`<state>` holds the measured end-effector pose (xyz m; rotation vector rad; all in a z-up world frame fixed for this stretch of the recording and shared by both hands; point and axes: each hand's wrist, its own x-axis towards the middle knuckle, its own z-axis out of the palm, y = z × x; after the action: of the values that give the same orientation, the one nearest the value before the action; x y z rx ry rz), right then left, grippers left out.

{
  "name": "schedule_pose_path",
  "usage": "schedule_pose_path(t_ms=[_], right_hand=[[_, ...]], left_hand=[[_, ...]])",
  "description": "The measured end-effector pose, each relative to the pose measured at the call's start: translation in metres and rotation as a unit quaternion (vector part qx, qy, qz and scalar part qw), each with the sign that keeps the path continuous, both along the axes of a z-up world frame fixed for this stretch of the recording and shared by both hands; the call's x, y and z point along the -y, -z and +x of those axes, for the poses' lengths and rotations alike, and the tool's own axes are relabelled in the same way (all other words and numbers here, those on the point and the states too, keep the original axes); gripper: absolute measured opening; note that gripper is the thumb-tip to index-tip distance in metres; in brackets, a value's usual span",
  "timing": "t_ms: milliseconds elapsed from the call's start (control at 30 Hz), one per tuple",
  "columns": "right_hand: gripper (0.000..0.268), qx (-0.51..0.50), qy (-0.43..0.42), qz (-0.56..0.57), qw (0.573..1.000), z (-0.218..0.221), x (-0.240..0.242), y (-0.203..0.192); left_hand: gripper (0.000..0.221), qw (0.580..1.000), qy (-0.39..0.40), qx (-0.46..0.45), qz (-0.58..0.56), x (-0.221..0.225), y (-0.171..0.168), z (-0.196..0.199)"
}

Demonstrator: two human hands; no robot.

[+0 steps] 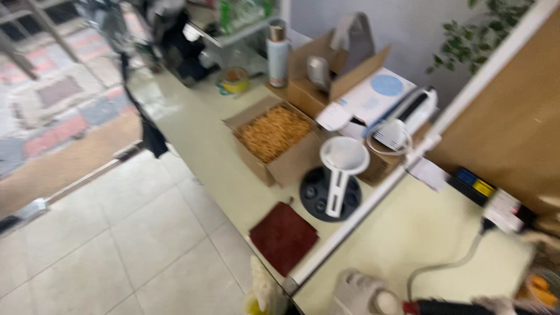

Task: The person uses a heat tool to melt the surface of wax in containers, wipes the rim of the containers with a cloth, and places the containers onto a work surface.

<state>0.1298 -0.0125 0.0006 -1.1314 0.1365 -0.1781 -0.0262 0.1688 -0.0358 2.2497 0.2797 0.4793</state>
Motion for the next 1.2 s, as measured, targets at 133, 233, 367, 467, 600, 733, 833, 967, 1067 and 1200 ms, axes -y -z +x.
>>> schedule_pose_path(t_ms=[133, 233, 367, 467, 600, 733, 833, 967, 1067, 1200], right_hand=[[0.032, 0.05, 0.006, -0.015, 0.999, 0.014, 0.01, -0.01], [0.022, 0.03, 0.041, -0.026, 0.998, 0.011, 0.005, -0.015], [0.018, 0.02, 0.039, -0.022, 0.999, 0.0, 0.001, -0.027], [0.02, 0.029, 0.069, -0.025, 0.997, -0.003, -0.004, -0.035], [0.02, 0.025, 0.049, -0.022, 0.998, -0.007, -0.006, -0.045], [0.02, 0.035, 0.022, -0.018, 0.999, -0.005, -0.005, -0.042], [0.019, 0.056, 0.035, -0.029, 0.997, -0.003, -0.007, -0.039], [0.022, 0.04, 0.026, -0.04, 0.998, -0.002, -0.011, -0.041], [0.02, 0.027, 0.015, -0.022, 0.999, -0.004, -0.018, -0.048], [0.025, 0.071, 0.005, -0.034, 0.997, -0.01, -0.024, -0.052]], left_hand=[[0.067, 1.0, -0.019, -0.023, 0.004, 0.03, 0.016, -0.002], [0.073, 0.999, -0.011, -0.036, 0.012, 0.028, 0.018, 0.002], [0.081, 1.0, 0.0, -0.025, 0.012, 0.03, 0.017, 0.002], [0.083, 0.999, 0.002, -0.036, 0.022, 0.031, 0.018, 0.002], [0.08, 0.999, -0.002, -0.013, 0.033, 0.03, 0.022, 0.004], [0.078, 0.999, -0.007, 0.009, 0.033, 0.033, 0.023, 0.003], [0.076, 1.0, -0.009, 0.009, 0.026, 0.032, 0.021, 0.002], [0.074, 0.999, -0.022, 0.023, 0.03, 0.034, 0.021, 0.001], [0.074, 0.999, -0.017, 0.0, 0.04, 0.031, 0.02, 0.001], [0.073, 0.999, -0.016, 0.014, 0.035, 0.033, 0.018, 0.0]])
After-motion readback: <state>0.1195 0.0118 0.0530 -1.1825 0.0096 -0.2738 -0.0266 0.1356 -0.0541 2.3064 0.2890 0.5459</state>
